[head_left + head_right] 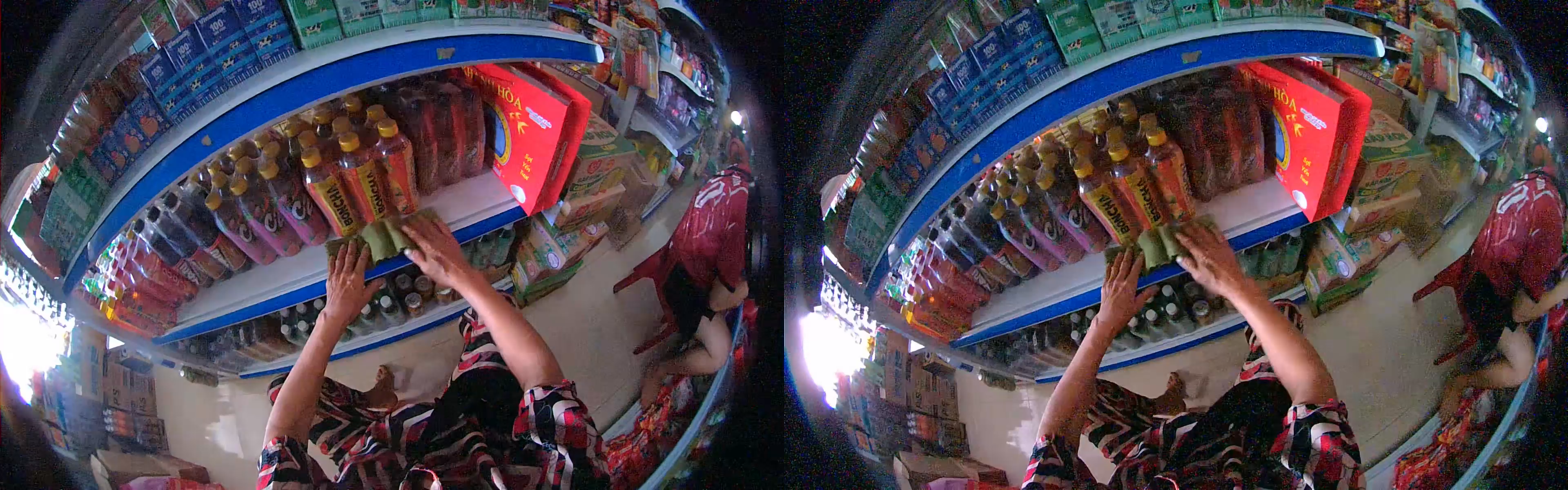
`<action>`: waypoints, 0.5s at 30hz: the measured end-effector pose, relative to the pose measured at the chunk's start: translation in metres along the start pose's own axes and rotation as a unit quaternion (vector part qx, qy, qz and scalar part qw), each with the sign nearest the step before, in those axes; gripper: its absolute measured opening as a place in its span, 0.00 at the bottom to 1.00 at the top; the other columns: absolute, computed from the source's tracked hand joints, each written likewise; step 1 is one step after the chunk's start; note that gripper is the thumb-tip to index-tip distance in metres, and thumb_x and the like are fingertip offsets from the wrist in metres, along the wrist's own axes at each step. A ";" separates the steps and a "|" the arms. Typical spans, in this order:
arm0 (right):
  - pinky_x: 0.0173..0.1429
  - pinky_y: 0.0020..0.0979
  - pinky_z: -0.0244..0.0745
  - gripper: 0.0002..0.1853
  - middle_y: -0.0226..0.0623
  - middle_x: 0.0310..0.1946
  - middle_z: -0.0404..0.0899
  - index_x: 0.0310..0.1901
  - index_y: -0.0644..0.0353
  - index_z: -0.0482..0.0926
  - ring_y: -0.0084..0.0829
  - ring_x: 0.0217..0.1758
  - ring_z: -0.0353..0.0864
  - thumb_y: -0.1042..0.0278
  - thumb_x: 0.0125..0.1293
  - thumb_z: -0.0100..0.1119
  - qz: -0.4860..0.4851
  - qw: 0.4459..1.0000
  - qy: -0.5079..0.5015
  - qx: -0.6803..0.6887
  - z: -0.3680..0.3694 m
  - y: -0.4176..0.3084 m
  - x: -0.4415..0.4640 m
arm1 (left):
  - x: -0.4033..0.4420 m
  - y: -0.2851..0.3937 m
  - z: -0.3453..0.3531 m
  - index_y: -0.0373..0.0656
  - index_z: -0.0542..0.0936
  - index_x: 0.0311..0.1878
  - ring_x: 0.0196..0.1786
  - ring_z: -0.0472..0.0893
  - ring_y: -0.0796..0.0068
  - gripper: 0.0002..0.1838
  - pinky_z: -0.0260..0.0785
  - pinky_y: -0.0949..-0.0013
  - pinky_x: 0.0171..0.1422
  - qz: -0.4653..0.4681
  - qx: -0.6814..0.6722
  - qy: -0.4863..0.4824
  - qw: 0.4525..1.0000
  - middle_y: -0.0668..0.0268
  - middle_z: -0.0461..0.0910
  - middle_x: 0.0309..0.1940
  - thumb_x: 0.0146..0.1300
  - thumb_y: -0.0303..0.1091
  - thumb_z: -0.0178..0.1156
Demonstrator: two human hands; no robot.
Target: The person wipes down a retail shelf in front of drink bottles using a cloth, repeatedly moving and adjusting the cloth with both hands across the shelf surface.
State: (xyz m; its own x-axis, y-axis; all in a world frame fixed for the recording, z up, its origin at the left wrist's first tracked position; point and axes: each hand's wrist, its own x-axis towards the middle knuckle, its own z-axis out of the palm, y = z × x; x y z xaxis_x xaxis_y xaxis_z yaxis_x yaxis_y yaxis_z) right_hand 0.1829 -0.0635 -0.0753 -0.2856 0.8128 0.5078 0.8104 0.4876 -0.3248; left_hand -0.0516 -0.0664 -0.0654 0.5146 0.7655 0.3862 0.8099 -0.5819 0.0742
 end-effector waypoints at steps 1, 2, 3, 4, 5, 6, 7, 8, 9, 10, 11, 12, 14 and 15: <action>0.74 0.46 0.45 0.28 0.44 0.65 0.64 0.64 0.57 0.66 0.43 0.71 0.57 0.50 0.68 0.47 0.010 1.000 -0.002 0.001 -0.005 0.007 -0.002 | 0.001 0.001 0.000 0.44 0.60 0.69 0.71 0.56 0.45 0.42 0.49 0.46 0.72 -0.008 0.014 -0.018 1.000 0.48 0.57 0.69 0.55 0.52 0.62; 0.74 0.46 0.45 0.27 0.44 0.65 0.64 0.63 0.57 0.67 0.44 0.70 0.58 0.51 0.67 0.47 0.011 1.000 0.007 -0.015 -0.010 0.013 -0.004 | 0.002 0.001 0.003 0.46 0.58 0.71 0.71 0.56 0.44 0.42 0.47 0.46 0.72 -0.009 -0.002 -0.017 1.000 0.49 0.55 0.70 0.55 0.51 0.62; 0.74 0.46 0.46 0.25 0.44 0.64 0.66 0.62 0.56 0.69 0.44 0.70 0.59 0.52 0.67 0.48 0.016 1.000 0.011 -0.017 -0.015 0.020 -0.005 | 0.004 0.005 0.002 0.47 0.58 0.71 0.70 0.57 0.43 0.42 0.48 0.45 0.72 -0.007 -0.009 -0.014 1.000 0.48 0.57 0.69 0.55 0.52 0.62; 0.74 0.46 0.46 0.24 0.44 0.63 0.66 0.61 0.55 0.70 0.43 0.69 0.60 0.53 0.67 0.48 0.013 0.999 0.019 -0.033 -0.021 0.028 -0.007 | 0.008 0.010 -0.002 0.48 0.58 0.71 0.69 0.59 0.43 0.43 0.49 0.45 0.71 -0.004 -0.016 -0.009 1.000 0.47 0.58 0.68 0.54 0.52 0.63; 0.74 0.45 0.47 0.23 0.43 0.63 0.67 0.60 0.54 0.71 0.43 0.69 0.60 0.54 0.67 0.48 0.011 0.998 0.027 -0.049 -0.026 0.037 -0.010 | 0.011 0.015 -0.004 0.48 0.58 0.70 0.68 0.60 0.42 0.43 0.50 0.44 0.70 -0.001 -0.023 -0.005 1.000 0.47 0.59 0.67 0.54 0.52 0.63; 0.73 0.45 0.48 0.22 0.43 0.62 0.67 0.59 0.53 0.71 0.42 0.68 0.61 0.55 0.67 0.48 0.012 0.997 0.037 -0.061 -0.029 0.046 -0.012 | 0.015 0.018 -0.003 0.51 0.58 0.71 0.68 0.60 0.41 0.44 0.50 0.44 0.70 0.006 -0.051 0.004 0.999 0.48 0.59 0.68 0.53 0.53 0.64; 0.73 0.45 0.49 0.21 0.42 0.62 0.67 0.58 0.52 0.72 0.42 0.68 0.61 0.55 0.67 0.48 0.013 0.996 0.046 -0.073 -0.033 0.056 -0.014 | 0.019 0.022 -0.002 0.52 0.57 0.71 0.69 0.59 0.43 0.43 0.49 0.45 0.71 0.011 -0.048 -0.016 0.999 0.49 0.58 0.69 0.54 0.53 0.63; 0.72 0.46 0.50 0.20 0.41 0.62 0.68 0.58 0.52 0.73 0.42 0.68 0.62 0.57 0.66 0.50 0.013 0.995 0.054 -0.084 -0.036 0.065 -0.016 | 0.023 0.026 0.000 0.52 0.57 0.72 0.70 0.57 0.44 0.43 0.47 0.45 0.72 0.016 -0.046 -0.038 0.998 0.50 0.56 0.70 0.54 0.53 0.62; 0.72 0.46 0.50 0.20 0.42 0.62 0.68 0.57 0.52 0.73 0.42 0.68 0.62 0.57 0.66 0.50 0.022 0.994 0.054 -0.088 -0.040 0.073 -0.018 | 0.028 0.032 0.004 0.52 0.56 0.72 0.72 0.55 0.46 0.43 0.46 0.46 0.73 0.022 -0.045 -0.058 0.997 0.51 0.55 0.71 0.55 0.53 0.62; 0.72 0.46 0.50 0.19 0.42 0.61 0.68 0.57 0.52 0.73 0.42 0.68 0.62 0.58 0.66 0.50 0.030 0.994 0.055 -0.092 -0.044 0.081 -0.019 | 0.033 0.037 0.009 0.53 0.56 0.72 0.72 0.55 0.46 0.44 0.46 0.46 0.73 0.041 -0.059 -0.038 0.997 0.52 0.55 0.71 0.54 0.54 0.62; 0.72 0.46 0.50 0.19 0.42 0.61 0.69 0.57 0.52 0.73 0.42 0.68 0.62 0.58 0.66 0.50 0.038 0.993 0.057 -0.096 -0.048 0.089 -0.019 | 0.038 0.042 0.012 0.53 0.57 0.72 0.72 0.55 0.46 0.44 0.46 0.46 0.73 0.048 -0.065 -0.042 0.996 0.51 0.55 0.71 0.54 0.55 0.62; 0.71 0.46 0.51 0.19 0.43 0.60 0.70 0.57 0.51 0.73 0.43 0.67 0.63 0.59 0.65 0.51 0.036 0.991 0.066 -0.113 -0.051 0.097 -0.019 | 0.044 0.047 0.016 0.53 0.57 0.72 0.72 0.55 0.46 0.44 0.46 0.46 0.73 0.055 -0.071 -0.046 0.995 0.51 0.55 0.71 0.54 0.55 0.62; 0.71 0.46 0.52 0.19 0.43 0.59 0.71 0.56 0.50 0.74 0.43 0.66 0.64 0.60 0.64 0.52 0.054 0.984 0.082 -0.146 -0.058 0.111 -0.020 | 0.057 0.058 0.023 0.53 0.58 0.71 0.72 0.54 0.45 0.43 0.46 0.45 0.73 0.067 -0.082 -0.053 0.993 0.52 0.54 0.71 0.55 0.56 0.62; 0.71 0.45 0.52 0.19 0.44 0.58 0.71 0.56 0.50 0.74 0.43 0.66 0.64 0.61 0.64 0.52 0.060 0.981 0.089 -0.163 -0.060 0.120 -0.019 | 0.064 0.062 0.028 0.53 0.58 0.71 0.72 0.54 0.45 0.43 0.46 0.45 0.73 0.068 -0.080 -0.051 0.993 0.52 0.54 0.71 0.55 0.55 0.61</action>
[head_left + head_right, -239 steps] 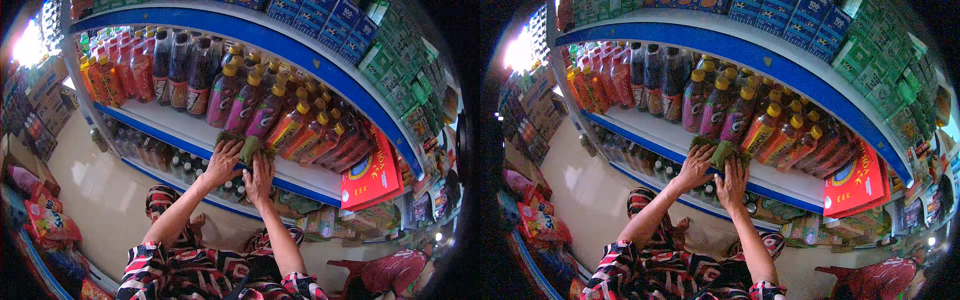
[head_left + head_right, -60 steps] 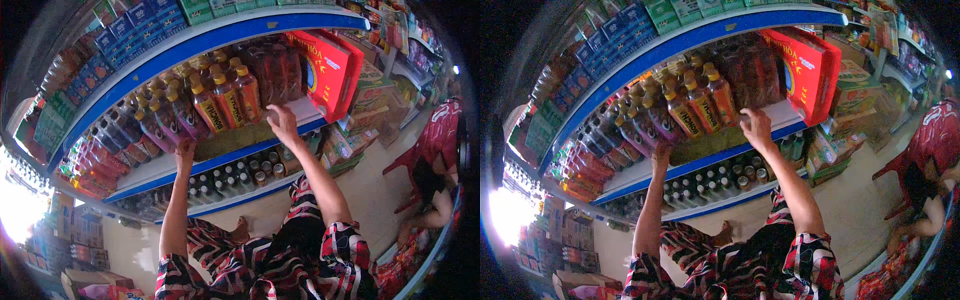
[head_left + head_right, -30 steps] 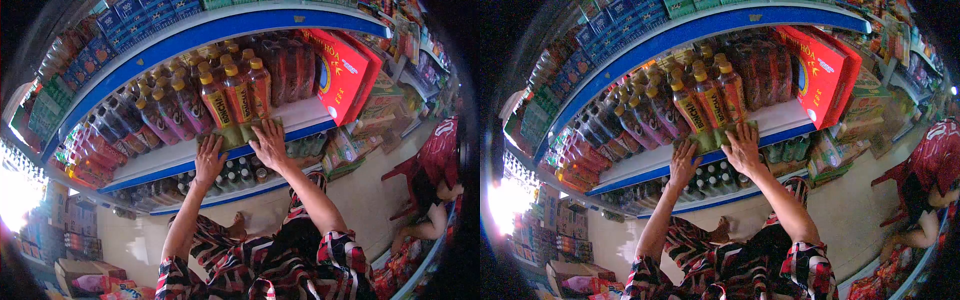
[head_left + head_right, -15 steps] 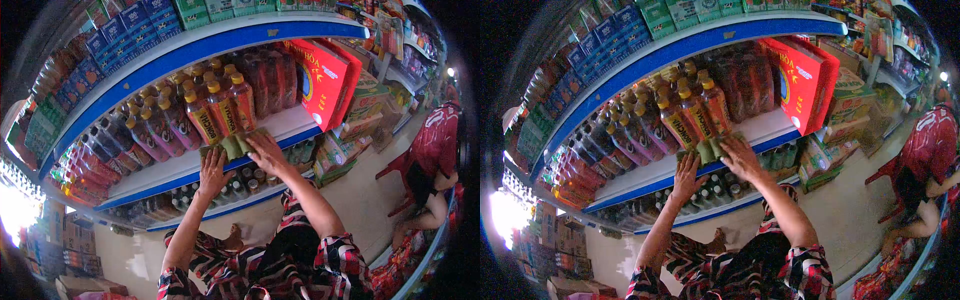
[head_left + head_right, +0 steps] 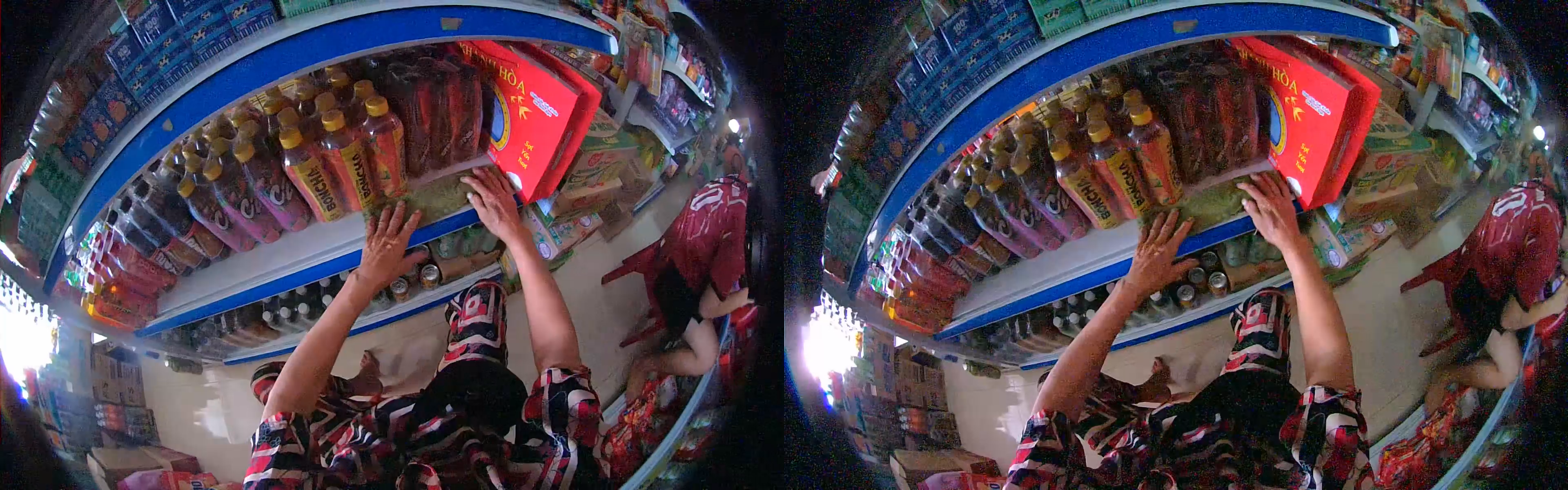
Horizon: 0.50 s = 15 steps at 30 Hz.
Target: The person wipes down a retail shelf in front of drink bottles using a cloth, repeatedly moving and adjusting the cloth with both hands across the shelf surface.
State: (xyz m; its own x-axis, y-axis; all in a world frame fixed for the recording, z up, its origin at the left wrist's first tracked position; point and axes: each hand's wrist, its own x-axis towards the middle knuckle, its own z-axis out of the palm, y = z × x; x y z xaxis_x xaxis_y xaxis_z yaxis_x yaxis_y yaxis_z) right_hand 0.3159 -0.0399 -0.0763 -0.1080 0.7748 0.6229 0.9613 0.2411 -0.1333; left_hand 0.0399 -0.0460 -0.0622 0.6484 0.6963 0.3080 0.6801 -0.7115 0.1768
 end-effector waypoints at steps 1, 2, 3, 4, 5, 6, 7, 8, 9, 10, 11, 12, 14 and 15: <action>0.70 0.45 0.54 0.19 0.44 0.57 0.72 0.55 0.49 0.74 0.43 0.65 0.65 0.62 0.62 0.55 -0.001 1.000 0.016 0.013 0.004 0.008 0.003 | 0.008 0.003 0.004 0.53 0.58 0.71 0.72 0.54 0.45 0.42 0.46 0.44 0.73 -0.001 0.001 0.003 1.000 0.52 0.53 0.72 0.55 0.55 0.61; 0.69 0.45 0.55 0.19 0.44 0.57 0.72 0.55 0.49 0.75 0.43 0.64 0.66 0.63 0.61 0.56 0.003 1.000 0.022 0.009 0.012 0.011 0.006 | 0.014 0.007 0.008 0.53 0.58 0.71 0.72 0.54 0.45 0.42 0.46 0.44 0.72 -0.004 0.002 0.009 1.000 0.52 0.53 0.72 0.55 0.55 0.61; 0.69 0.45 0.56 0.19 0.44 0.56 0.73 0.54 0.49 0.75 0.44 0.63 0.67 0.63 0.60 0.57 0.004 1.000 0.030 0.004 0.024 0.018 0.010 | 0.022 0.008 0.014 0.53 0.59 0.71 0.72 0.55 0.45 0.41 0.46 0.42 0.72 -0.022 0.000 -0.008 1.000 0.53 0.53 0.72 0.55 0.54 0.62; 0.68 0.45 0.57 0.19 0.44 0.56 0.73 0.54 0.50 0.75 0.44 0.63 0.67 0.64 0.59 0.57 0.000 0.999 0.038 -0.002 0.022 0.018 0.019 | 0.026 0.010 0.018 0.52 0.59 0.70 0.71 0.56 0.46 0.41 0.46 0.41 0.72 -0.028 0.005 0.007 1.000 0.52 0.54 0.71 0.55 0.53 0.62; 0.67 0.45 0.58 0.19 0.44 0.54 0.74 0.53 0.51 0.75 0.44 0.61 0.69 0.65 0.58 0.58 -0.008 0.997 0.065 -0.030 0.022 0.013 0.022 | 0.026 0.015 0.022 0.52 0.60 0.70 0.71 0.56 0.46 0.41 0.46 0.41 0.71 -0.034 0.010 0.024 0.999 0.52 0.55 0.70 0.54 0.52 0.63; 0.67 0.45 0.58 0.19 0.44 0.53 0.74 0.53 0.52 0.75 0.44 0.60 0.70 0.66 0.58 0.57 -0.007 0.995 0.091 -0.039 0.033 0.015 0.022 | 0.025 0.019 0.026 0.52 0.61 0.69 0.70 0.57 0.47 0.40 0.46 0.40 0.71 -0.042 0.013 0.041 0.998 0.51 0.56 0.70 0.54 0.51 0.63; 0.68 0.46 0.57 0.19 0.45 0.54 0.74 0.54 0.52 0.75 0.45 0.61 0.69 0.65 0.58 0.56 0.014 0.996 0.078 -0.038 0.029 0.009 0.022 | 0.024 0.017 0.032 0.52 0.61 0.70 0.70 0.57 0.48 0.42 0.46 0.40 0.71 -0.031 0.012 0.076 0.997 0.52 0.56 0.70 0.52 0.50 0.65; 0.68 0.47 0.56 0.20 0.46 0.55 0.73 0.54 0.52 0.75 0.45 0.62 0.68 0.64 0.59 0.54 0.034 0.997 0.064 -0.038 0.026 0.002 0.022 | 0.022 0.017 0.034 0.54 0.61 0.69 0.71 0.57 0.48 0.42 0.47 0.40 0.71 -0.028 0.018 0.085 0.996 0.53 0.56 0.70 0.51 0.50 0.65; 0.69 0.48 0.54 0.21 0.47 0.57 0.72 0.56 0.52 0.74 0.46 0.64 0.66 0.63 0.60 0.53 0.041 0.997 0.053 -0.048 0.031 0.002 0.019 | 0.020 0.017 0.034 0.55 0.61 0.69 0.71 0.57 0.49 0.42 0.47 0.41 0.71 -0.027 0.023 0.096 0.995 0.54 0.55 0.70 0.51 0.50 0.66; 0.70 0.48 0.52 0.21 0.48 0.58 0.71 0.57 0.51 0.74 0.46 0.66 0.64 0.61 0.61 0.51 0.044 0.996 0.041 -0.059 0.036 0.004 0.016 | 0.019 0.017 0.036 0.56 0.61 0.69 0.71 0.56 0.49 0.43 0.48 0.41 0.71 -0.029 0.026 0.107 0.993 0.56 0.55 0.71 0.50 0.51 0.67; 0.71 0.49 0.48 0.23 0.49 0.61 0.69 0.59 0.51 0.73 0.46 0.69 0.60 0.58 0.63 0.49 0.079 0.996 -0.005 -0.050 0.027 -0.006 0.016 | 0.017 0.016 0.037 0.57 0.62 0.69 0.70 0.57 0.51 0.43 0.49 0.43 0.71 -0.025 0.011 0.130 0.991 0.57 0.56 0.70 0.48 0.49 0.68; 0.72 0.49 0.47 0.23 0.48 0.61 0.68 0.59 0.53 0.73 0.46 0.69 0.59 0.57 0.64 0.48 0.072 0.996 -0.014 -0.057 0.028 -0.007 0.016 | 0.016 0.014 0.039 0.57 0.62 0.69 0.70 0.58 0.51 0.43 0.49 0.43 0.71 -0.021 0.008 0.144 0.989 0.57 0.57 0.70 0.47 0.49 0.68; 0.72 0.50 0.48 0.23 0.48 0.62 0.67 0.59 0.55 0.72 0.46 0.69 0.59 0.56 0.64 0.47 0.077 0.994 -0.026 -0.079 0.024 -0.018 0.013 | 0.015 0.012 0.046 0.57 0.63 0.68 0.70 0.58 0.52 0.44 0.49 0.43 0.71 -0.015 0.004 0.170 0.985 0.58 0.57 0.70 0.46 0.48 0.69; 0.72 0.51 0.47 0.23 0.47 0.63 0.67 0.59 0.55 0.72 0.46 0.69 0.59 0.56 0.65 0.47 0.073 0.993 -0.034 -0.089 0.027 -0.020 0.012 | 0.013 0.012 0.046 0.56 0.62 0.69 0.71 0.57 0.52 0.41 0.45 0.44 0.73 -0.012 0.009 0.167 0.986 0.57 0.57 0.70 0.50 0.50 0.66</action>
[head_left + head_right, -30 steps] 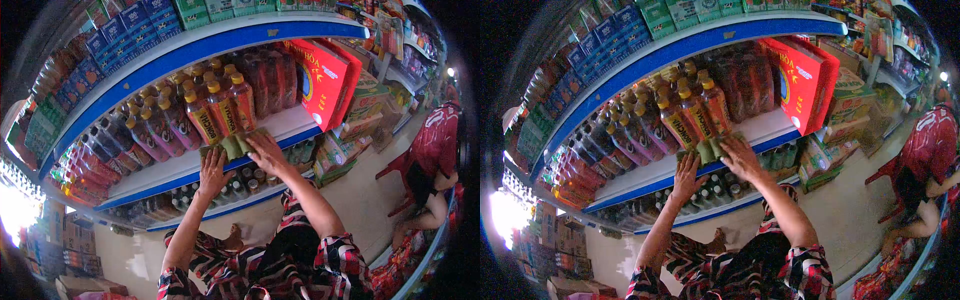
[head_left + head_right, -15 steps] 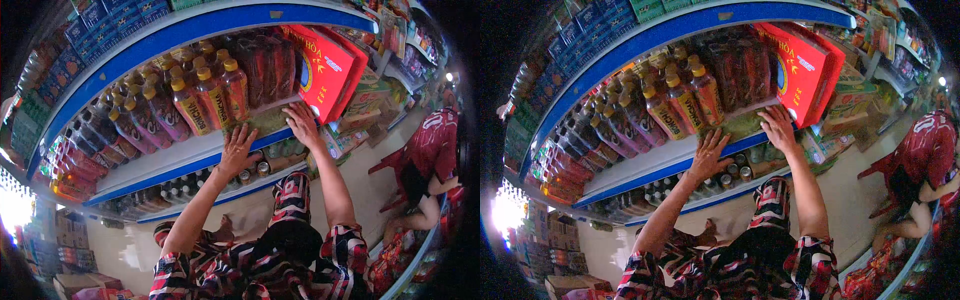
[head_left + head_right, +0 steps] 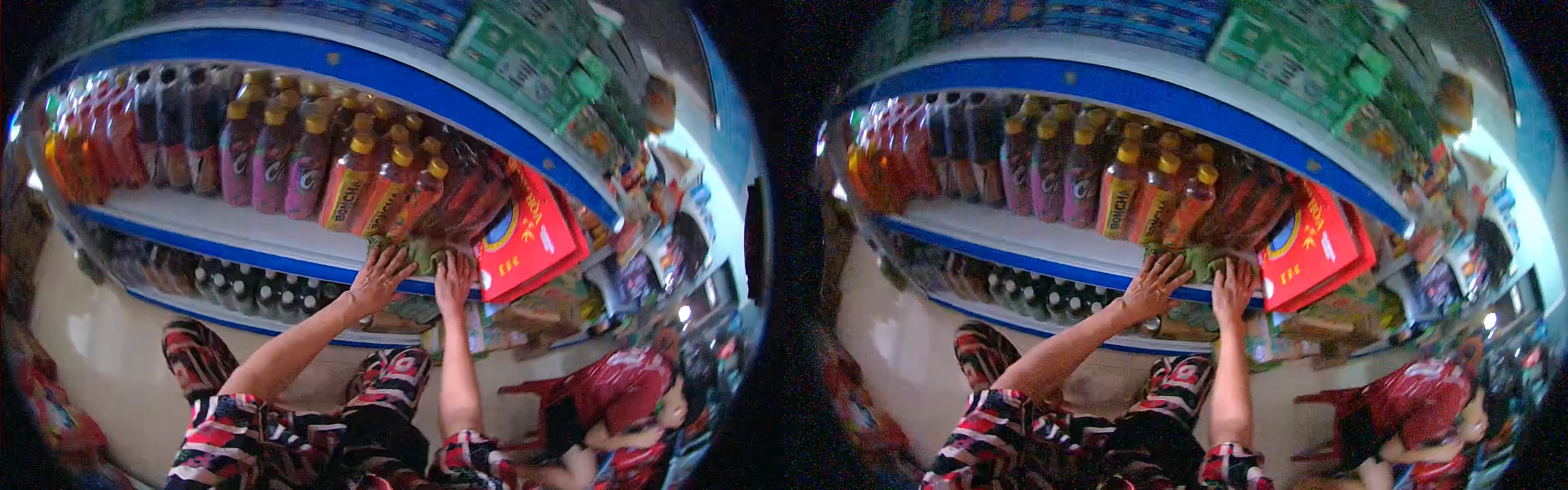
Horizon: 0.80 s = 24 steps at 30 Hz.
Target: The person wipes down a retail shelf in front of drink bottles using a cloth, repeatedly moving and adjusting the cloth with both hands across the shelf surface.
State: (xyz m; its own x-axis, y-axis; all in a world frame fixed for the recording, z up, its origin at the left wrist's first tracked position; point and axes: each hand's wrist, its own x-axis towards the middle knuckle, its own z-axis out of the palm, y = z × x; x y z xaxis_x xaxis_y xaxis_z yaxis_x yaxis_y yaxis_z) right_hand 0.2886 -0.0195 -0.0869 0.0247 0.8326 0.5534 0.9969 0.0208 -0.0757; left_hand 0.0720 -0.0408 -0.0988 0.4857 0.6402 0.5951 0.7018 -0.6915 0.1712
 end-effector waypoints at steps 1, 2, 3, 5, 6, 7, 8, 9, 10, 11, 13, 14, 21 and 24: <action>0.72 0.51 0.47 0.23 0.47 0.64 0.66 0.60 0.55 0.72 0.46 0.70 0.58 0.56 0.65 0.47 -0.002 1.000 -0.005 -0.008 0.004 -0.004 -0.001 | 0.001 0.000 -0.001 0.56 0.63 0.68 0.71 0.57 0.52 0.41 0.45 0.45 0.73 -0.004 -0.005 -0.009 1.000 0.57 0.58 0.70 0.50 0.50 0.66; 0.73 0.52 0.45 0.23 0.47 0.65 0.65 0.60 0.55 0.71 0.46 0.70 0.58 0.57 0.66 0.46 0.006 1.000 -0.013 -0.017 0.010 -0.008 -0.006 | 0.000 -0.001 -0.002 0.55 0.63 0.68 0.71 0.57 0.52 0.40 0.45 0.45 0.73 -0.006 -0.008 -0.021 1.000 0.57 0.58 0.69 0.51 0.50 0.66; 0.73 0.52 0.44 0.23 0.47 0.65 0.64 0.60 0.56 0.72 0.46 0.71 0.57 0.58 0.66 0.46 0.000 1.000 -0.017 -0.004 0.006 -0.019 -0.008 | -0.001 -0.003 -0.004 0.55 0.64 0.68 0.70 0.57 0.53 0.40 0.45 0.45 0.73 -0.007 -0.011 -0.034 0.999 0.57 0.59 0.69 0.51 0.50 0.65; 0.73 0.52 0.44 0.23 0.47 0.65 0.64 0.59 0.59 0.72 0.46 0.71 0.57 0.58 0.66 0.46 -0.012 1.000 -0.022 0.009 0.016 -0.023 -0.014 | -0.008 -0.009 -0.003 0.55 0.65 0.66 0.70 0.59 0.54 0.38 0.46 0.47 0.73 -0.002 -0.006 -0.004 1.000 0.58 0.60 0.69 0.52 0.50 0.65; 0.74 0.51 0.44 0.23 0.47 0.65 0.64 0.58 0.61 0.73 0.45 0.72 0.56 0.58 0.65 0.46 -0.015 0.999 -0.022 0.032 0.008 -0.033 -0.016 | -0.012 -0.010 -0.012 0.55 0.66 0.66 0.70 0.59 0.54 0.37 0.46 0.48 0.73 -0.004 -0.007 -0.007 1.000 0.59 0.60 0.69 0.51 0.50 0.65; 0.74 0.51 0.44 0.23 0.48 0.65 0.64 0.58 0.61 0.73 0.45 0.72 0.55 0.58 0.65 0.46 -0.015 0.999 -0.034 0.035 0.000 -0.044 -0.017 | -0.016 -0.012 -0.019 0.55 0.67 0.65 0.69 0.59 0.55 0.37 0.47 0.49 0.73 -0.005 -0.008 -0.009 1.000 0.60 0.59 0.69 0.51 0.49 0.65; 0.74 0.51 0.43 0.23 0.48 0.65 0.64 0.58 0.62 0.73 0.45 0.72 0.55 0.58 0.66 0.46 -0.015 0.998 -0.045 0.037 -0.007 -0.054 -0.019 | -0.022 -0.017 -0.027 0.55 0.68 0.64 0.69 0.60 0.56 0.35 0.48 0.51 0.73 -0.006 -0.009 -0.004 1.000 0.62 0.61 0.68 0.51 0.51 0.64; 0.74 0.50 0.43 0.23 0.49 0.65 0.64 0.58 0.62 0.73 0.45 0.72 0.55 0.58 0.66 0.46 -0.013 0.997 -0.057 0.040 -0.010 -0.062 -0.020 | -0.029 -0.024 -0.034 0.55 0.69 0.64 0.69 0.61 0.57 0.35 0.49 0.51 0.73 -0.011 -0.009 0.001 1.000 0.62 0.62 0.68 0.52 0.51 0.64; 0.73 0.52 0.42 0.25 0.50 0.66 0.63 0.58 0.63 0.72 0.47 0.72 0.54 0.55 0.65 0.47 -0.041 0.996 -0.046 0.058 -0.009 -0.067 -0.022 | -0.036 -0.032 -0.041 0.56 0.69 0.63 0.69 0.62 0.57 0.34 0.49 0.51 0.73 -0.015 -0.010 0.006 1.000 0.62 0.63 0.67 0.52 0.51 0.64; 0.74 0.51 0.43 0.25 0.49 0.66 0.62 0.59 0.61 0.71 0.46 0.72 0.54 0.54 0.66 0.47 -0.052 0.996 -0.052 0.043 -0.010 -0.073 -0.024 | -0.042 -0.039 -0.049 0.56 0.69 0.63 0.68 0.62 0.58 0.34 0.49 0.52 0.73 -0.019 -0.011 0.010 1.000 0.63 0.64 0.67 0.52 0.51 0.63; 0.74 0.49 0.44 0.26 0.47 0.67 0.62 0.61 0.59 0.69 0.46 0.71 0.56 0.53 0.67 0.46 -0.074 0.995 -0.061 0.014 -0.021 -0.095 -0.031 | -0.052 -0.054 -0.065 0.57 0.72 0.61 0.68 0.64 0.62 0.29 0.51 0.54 0.72 -0.034 -0.004 0.019 0.999 0.65 0.67 0.65 0.55 0.51 0.61; 0.74 0.49 0.44 0.26 0.47 0.66 0.62 0.61 0.59 0.69 0.47 0.71 0.55 0.54 0.65 0.50 -0.076 0.995 -0.053 0.027 -0.017 -0.102 -0.034 | -0.059 -0.063 -0.070 0.57 0.72 0.61 0.68 0.64 0.61 0.29 0.51 0.54 0.72 -0.041 -0.009 0.017 0.999 0.65 0.67 0.65 0.55 0.51 0.61; 0.73 0.53 0.44 0.31 0.52 0.65 0.63 0.61 0.58 0.69 0.50 0.70 0.56 0.52 0.58 0.60 -0.161 0.982 -0.044 0.092 -0.030 -0.161 -0.049 | -0.102 -0.107 -0.128 0.57 0.71 0.62 0.68 0.64 0.61 0.29 0.50 0.51 0.73 -0.087 0.000 -0.002 0.996 0.65 0.67 0.65 0.54 0.44 0.63; 0.72 0.50 0.45 0.37 0.46 0.67 0.59 0.64 0.55 0.64 0.47 0.71 0.54 0.62 0.51 0.65 -0.194 0.973 -0.062 0.110 -0.044 -0.181 -0.056 | -0.123 -0.127 -0.145 0.55 0.70 0.62 0.69 0.63 0.62 0.32 0.51 0.51 0.73 -0.108 0.001 0.012 0.994 0.65 0.67 0.65 0.51 0.36 0.65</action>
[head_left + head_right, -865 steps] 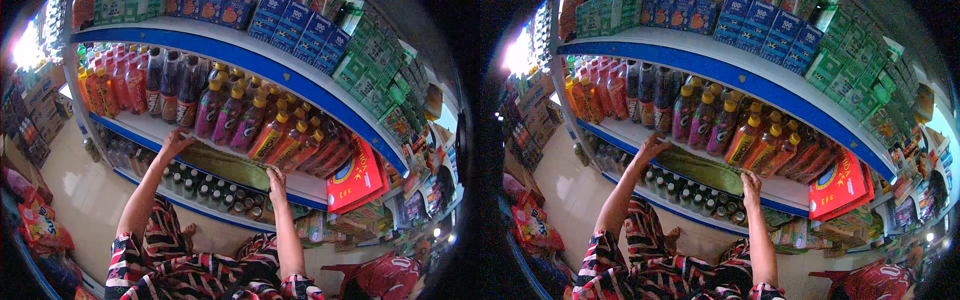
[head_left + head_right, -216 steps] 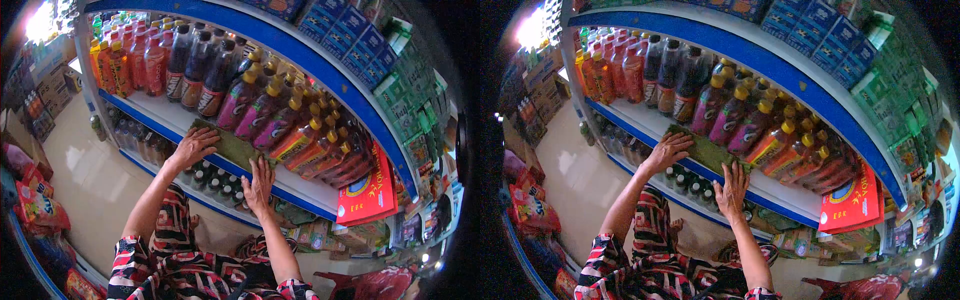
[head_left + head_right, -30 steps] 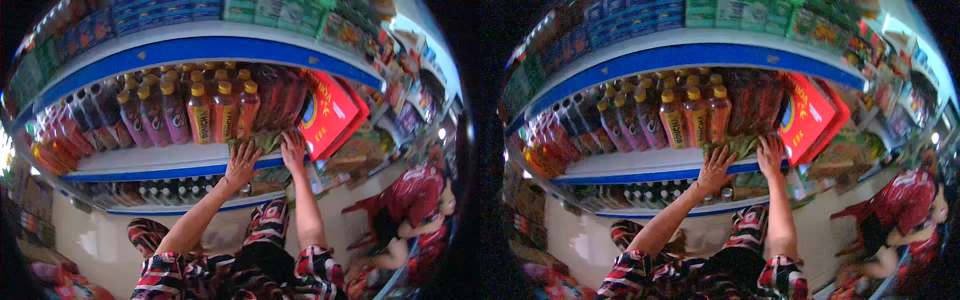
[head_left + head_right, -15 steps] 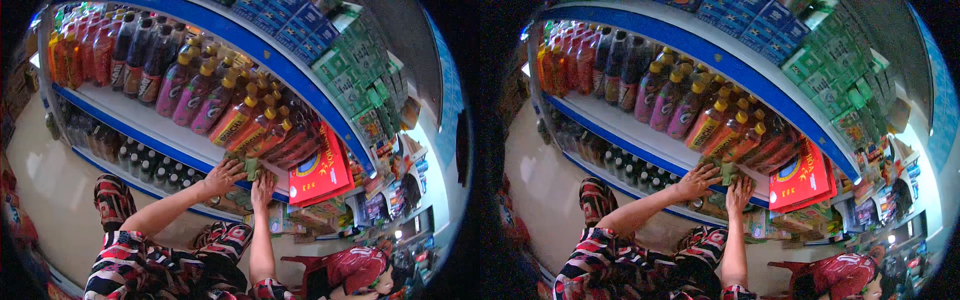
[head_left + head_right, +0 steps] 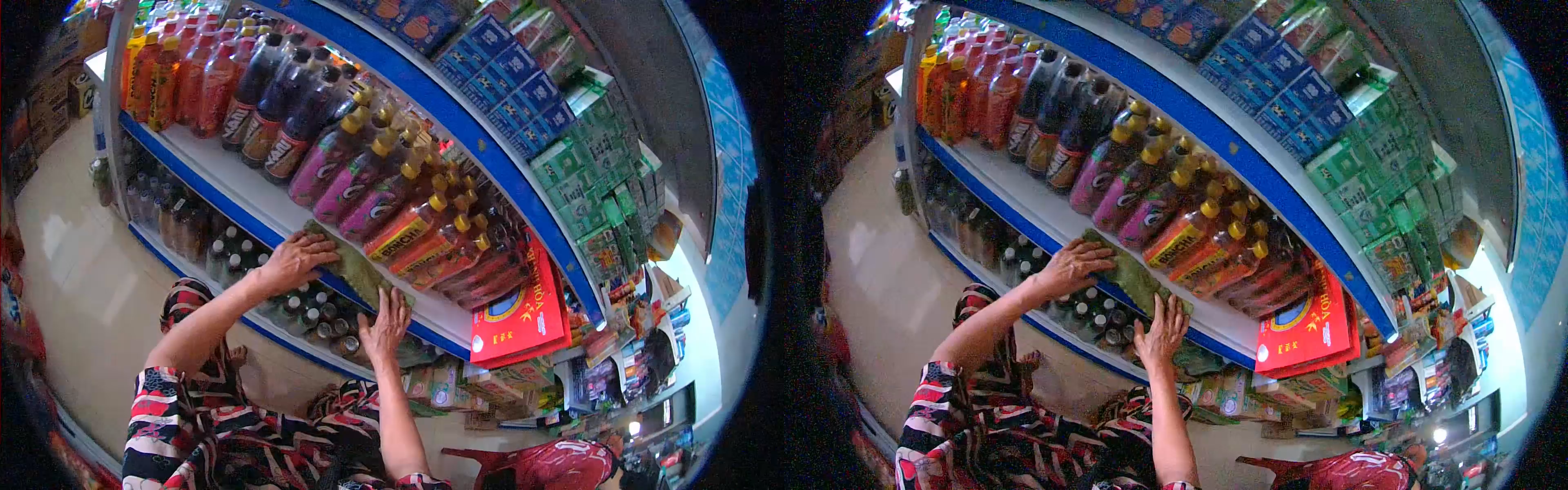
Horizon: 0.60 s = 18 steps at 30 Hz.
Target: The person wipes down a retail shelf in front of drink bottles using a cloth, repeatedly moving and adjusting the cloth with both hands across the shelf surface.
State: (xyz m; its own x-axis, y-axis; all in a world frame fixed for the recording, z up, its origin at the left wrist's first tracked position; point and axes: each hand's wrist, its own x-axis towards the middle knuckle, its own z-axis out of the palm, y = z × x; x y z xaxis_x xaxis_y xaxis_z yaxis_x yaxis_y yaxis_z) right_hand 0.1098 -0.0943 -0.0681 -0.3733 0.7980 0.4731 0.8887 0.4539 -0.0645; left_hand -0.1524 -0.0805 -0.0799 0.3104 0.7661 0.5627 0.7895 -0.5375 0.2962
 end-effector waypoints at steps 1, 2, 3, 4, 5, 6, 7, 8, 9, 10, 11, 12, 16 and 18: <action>0.72 0.49 0.47 0.38 0.46 0.67 0.60 0.64 0.54 0.64 0.47 0.70 0.55 0.66 0.49 0.66 -0.012 1.000 0.005 0.010 -0.001 -0.006 0.001 | -0.004 -0.006 -0.004 0.55 0.70 0.62 0.68 0.64 0.62 0.32 0.51 0.52 0.72 -0.010 -0.001 0.000 1.000 0.65 0.67 0.65 0.50 0.35 0.65; 0.71 0.48 0.49 0.38 0.45 0.66 0.61 0.64 0.53 0.64 0.46 0.69 0.57 0.69 0.48 0.66 -0.012 1.000 -0.001 0.014 -0.003 -0.011 0.002 | -0.007 -0.013 -0.007 0.54 0.70 0.62 0.68 0.64 0.62 0.33 0.52 0.52 0.72 -0.021 -0.002 -0.001 1.000 0.65 0.67 0.65 0.48 0.34 0.66; 0.70 0.47 0.50 0.38 0.44 0.65 0.62 0.63 0.53 0.65 0.46 0.68 0.58 0.72 0.46 0.66 -0.010 1.000 -0.008 0.018 -0.006 -0.014 0.004 | -0.010 -0.017 -0.013 0.53 0.70 0.62 0.68 0.64 0.62 0.34 0.53 0.52 0.71 -0.031 -0.003 -0.002 1.000 0.65 0.67 0.65 0.47 0.33 0.66; 0.69 0.46 0.52 0.38 0.43 0.64 0.64 0.63 0.52 0.66 0.45 0.67 0.59 0.75 0.45 0.65 -0.008 1.000 -0.015 0.021 -0.008 -0.016 0.006 | -0.011 -0.020 -0.018 0.51 0.71 0.60 0.66 0.65 0.60 0.34 0.56 0.53 0.69 -0.028 -0.015 0.027 0.999 0.65 0.69 0.63 0.45 0.32 0.67; 0.68 0.47 0.54 0.38 0.41 0.64 0.65 0.62 0.51 0.66 0.45 0.66 0.61 0.76 0.45 0.65 -0.001 1.000 -0.013 0.020 -0.006 -0.015 0.008 | -0.011 -0.023 -0.022 0.51 0.71 0.60 0.65 0.66 0.60 0.34 0.57 0.54 0.68 -0.036 -0.012 0.014 0.999 0.65 0.70 0.61 0.45 0.31 0.67; 0.66 0.47 0.55 0.37 0.39 0.63 0.66 0.62 0.50 0.66 0.44 0.64 0.63 0.77 0.45 0.64 0.006 1.000 -0.011 0.019 -0.002 -0.012 0.011 | -0.009 -0.024 -0.029 0.50 0.72 0.59 0.64 0.67 0.60 0.33 0.58 0.55 0.67 -0.044 -0.011 0.000 0.999 0.65 0.71 0.60 0.45 0.31 0.67; 0.65 0.47 0.57 0.37 0.37 0.63 0.67 0.62 0.49 0.67 0.44 0.62 0.64 0.78 0.45 0.63 0.013 1.000 -0.010 0.017 0.000 -0.011 0.012 | -0.009 -0.025 -0.034 0.50 0.72 0.59 0.63 0.68 0.59 0.32 0.59 0.55 0.66 -0.052 -0.009 -0.013 0.999 0.64 0.72 0.59 0.45 0.31 0.67; 0.63 0.45 0.59 0.35 0.34 0.60 0.70 0.58 0.49 0.71 0.43 0.59 0.67 0.81 0.44 0.61 0.008 1.000 0.012 0.027 -0.001 -0.010 0.013 | -0.010 -0.028 -0.031 0.49 0.74 0.55 0.60 0.69 0.59 0.29 0.62 0.57 0.63 -0.018 0.001 0.039 0.999 0.65 0.75 0.55 0.45 0.28 0.65; 0.63 0.45 0.59 0.34 0.35 0.59 0.71 0.57 0.49 0.72 0.42 0.58 0.68 0.81 0.43 0.61 0.001 0.999 0.015 0.038 0.001 -0.006 0.015 | -0.009 -0.032 -0.029 0.49 0.75 0.53 0.59 0.69 0.59 0.27 0.62 0.57 0.63 -0.015 -0.006 0.032 0.999 0.65 0.75 0.54 0.45 0.28 0.64; 0.63 0.44 0.60 0.33 0.35 0.57 0.72 0.56 0.49 0.74 0.42 0.57 0.69 0.82 0.42 0.60 -0.005 0.999 0.018 0.050 0.005 0.002 0.016 | -0.006 -0.037 -0.028 0.49 0.76 0.52 0.59 0.70 0.59 0.26 0.63 0.57 0.62 -0.012 -0.013 0.024 1.000 0.66 0.75 0.52 0.45 0.27 0.64; 0.63 0.43 0.60 0.32 0.35 0.56 0.74 0.54 0.49 0.75 0.42 0.56 0.70 0.82 0.41 0.60 -0.011 0.998 0.021 0.062 0.008 0.007 0.017 | -0.002 -0.042 -0.026 0.48 0.77 0.50 0.58 0.70 0.60 0.24 0.63 0.57 0.61 -0.008 -0.020 0.015 1.000 0.66 0.76 0.51 0.44 0.26 0.63; 0.62 0.41 0.61 0.29 0.34 0.52 0.77 0.50 0.50 0.78 0.42 0.54 0.71 0.84 0.41 0.58 -0.017 0.996 0.048 0.068 0.005 0.004 0.018 | 0.000 -0.043 -0.025 0.47 0.79 0.46 0.55 0.71 0.59 0.20 0.64 0.57 0.60 0.015 -0.021 0.040 0.999 0.66 0.77 0.49 0.44 0.25 0.62; 0.62 0.42 0.61 0.28 0.34 0.49 0.78 0.48 0.51 0.79 0.41 0.52 0.73 0.86 0.42 0.53 -0.039 0.994 0.072 0.077 0.007 0.011 0.013 | -0.008 -0.033 -0.028 0.45 0.79 0.43 0.54 0.72 0.61 0.17 0.64 0.57 0.59 -0.017 -0.014 0.044 0.999 0.65 0.78 0.44 0.46 0.26 0.60; 0.63 0.42 0.61 0.27 0.35 0.47 0.79 0.46 0.51 0.80 0.41 0.51 0.73 0.86 0.43 0.53 -0.037 0.991 0.076 0.104 0.004 0.012 0.008 | -0.017 -0.020 -0.035 0.45 0.79 0.43 0.53 0.72 0.61 0.16 0.63 0.57 0.57 -0.018 -0.008 0.061 0.998 0.65 0.78 0.43 0.47 0.27 0.60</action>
State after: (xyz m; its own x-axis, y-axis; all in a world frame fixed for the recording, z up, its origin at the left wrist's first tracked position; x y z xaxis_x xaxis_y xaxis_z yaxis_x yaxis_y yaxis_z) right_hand 0.1167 -0.0804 -0.0682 -0.3763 0.6982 0.6090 0.7811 0.5925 -0.1967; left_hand -0.1915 -0.0951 -0.0681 0.2143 0.7371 0.6409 0.7901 -0.5167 0.3300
